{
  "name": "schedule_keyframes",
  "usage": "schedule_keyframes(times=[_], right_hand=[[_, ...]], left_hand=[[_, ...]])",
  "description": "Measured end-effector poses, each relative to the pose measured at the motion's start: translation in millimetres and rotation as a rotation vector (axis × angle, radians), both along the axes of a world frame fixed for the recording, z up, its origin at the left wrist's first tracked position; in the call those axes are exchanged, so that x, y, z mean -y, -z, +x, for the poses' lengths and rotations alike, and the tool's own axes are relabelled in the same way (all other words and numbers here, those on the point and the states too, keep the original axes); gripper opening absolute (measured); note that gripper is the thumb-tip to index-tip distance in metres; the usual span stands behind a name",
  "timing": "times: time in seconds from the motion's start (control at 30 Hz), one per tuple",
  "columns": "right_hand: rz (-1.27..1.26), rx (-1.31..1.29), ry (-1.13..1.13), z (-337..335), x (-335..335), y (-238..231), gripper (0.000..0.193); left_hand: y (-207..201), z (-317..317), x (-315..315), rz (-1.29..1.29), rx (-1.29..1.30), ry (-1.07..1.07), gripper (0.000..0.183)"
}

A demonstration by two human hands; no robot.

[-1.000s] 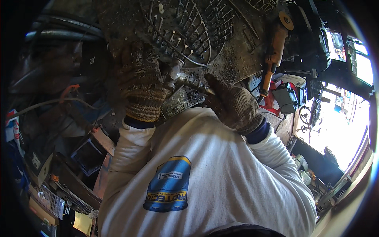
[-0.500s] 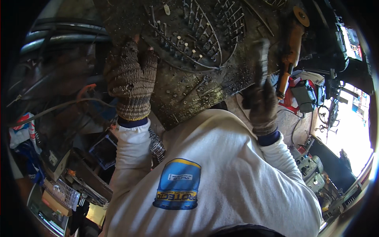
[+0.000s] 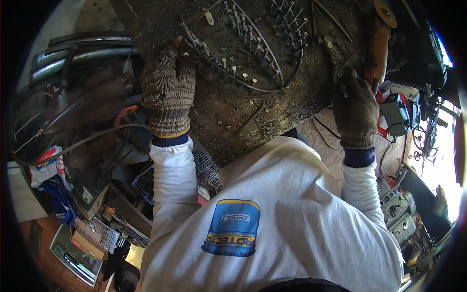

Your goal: The person hits a metal wire structure with a hammer while holding it on a workbench, turning the object over several times.

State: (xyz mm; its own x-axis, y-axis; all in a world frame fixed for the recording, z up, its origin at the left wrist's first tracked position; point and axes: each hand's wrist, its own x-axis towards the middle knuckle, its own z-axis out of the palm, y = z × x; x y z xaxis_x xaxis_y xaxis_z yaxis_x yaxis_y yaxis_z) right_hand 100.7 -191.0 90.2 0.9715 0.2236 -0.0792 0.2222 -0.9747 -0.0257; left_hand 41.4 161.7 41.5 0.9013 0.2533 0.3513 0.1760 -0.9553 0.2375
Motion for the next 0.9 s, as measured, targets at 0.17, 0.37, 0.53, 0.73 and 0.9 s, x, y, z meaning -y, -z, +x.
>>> schedule_keyframes(times=[0.17,0.37,0.53,0.73,0.9], right_hand=[[0.665,-0.393,-0.069,-3.9,-15.1,6.3,0.039],[0.75,-0.383,-0.228,2.5,-36.6,32.4,0.027],[0.63,-0.442,-0.223,12.8,-40.6,48.9,0.026],[0.354,0.037,-0.585,10.5,-41.4,52.2,0.022],[0.393,-0.125,-0.551,8.9,-37.8,47.2,0.024]], left_hand=[[7.2,3.4,-13.0,-0.224,-0.031,0.038,0.043],[-1.4,4.4,-6.0,-0.112,-0.155,-0.077,0.043],[-7.3,7.6,2.6,0.091,-0.233,-0.184,0.043],[17.5,10.8,-20.0,0.221,0.206,0.012,0.029],[15.0,9.3,-13.8,0.31,0.062,-0.077,0.027]])
